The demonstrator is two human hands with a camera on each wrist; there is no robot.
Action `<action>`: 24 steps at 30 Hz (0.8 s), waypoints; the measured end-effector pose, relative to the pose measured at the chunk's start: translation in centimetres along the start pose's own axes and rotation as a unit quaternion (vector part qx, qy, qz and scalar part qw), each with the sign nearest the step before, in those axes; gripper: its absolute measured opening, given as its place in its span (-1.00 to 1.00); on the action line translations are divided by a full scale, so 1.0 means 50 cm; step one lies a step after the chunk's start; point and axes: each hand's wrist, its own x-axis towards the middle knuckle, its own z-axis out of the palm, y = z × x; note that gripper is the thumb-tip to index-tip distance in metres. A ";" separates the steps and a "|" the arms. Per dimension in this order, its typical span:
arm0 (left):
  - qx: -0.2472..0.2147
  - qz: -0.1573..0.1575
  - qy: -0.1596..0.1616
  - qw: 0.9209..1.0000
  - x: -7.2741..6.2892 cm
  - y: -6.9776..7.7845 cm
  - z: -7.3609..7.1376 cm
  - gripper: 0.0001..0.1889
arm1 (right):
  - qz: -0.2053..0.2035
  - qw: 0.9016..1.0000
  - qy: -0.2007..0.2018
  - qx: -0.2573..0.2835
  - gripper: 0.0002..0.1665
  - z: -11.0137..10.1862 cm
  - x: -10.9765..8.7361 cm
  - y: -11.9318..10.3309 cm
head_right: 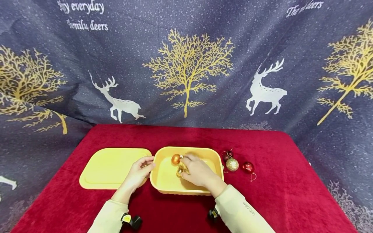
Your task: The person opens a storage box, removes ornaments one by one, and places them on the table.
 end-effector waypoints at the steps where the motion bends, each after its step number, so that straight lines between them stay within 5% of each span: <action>1: -0.002 0.000 -0.001 1.000 0.001 -0.001 0.000 -0.63 | 0.001 1.000 -0.002 -0.003 -0.33 0.000 0.000 0.000; 16: -0.011 -0.010 -0.003 1.000 0.004 -0.003 0.000 -0.62 | 0.065 0.998 -0.016 -0.022 -0.31 0.002 0.002 -0.003; 24: -0.012 -0.007 -0.002 1.000 0.002 0.000 0.001 -0.63 | 0.044 0.998 0.001 -0.040 -0.45 0.005 -0.001 0.004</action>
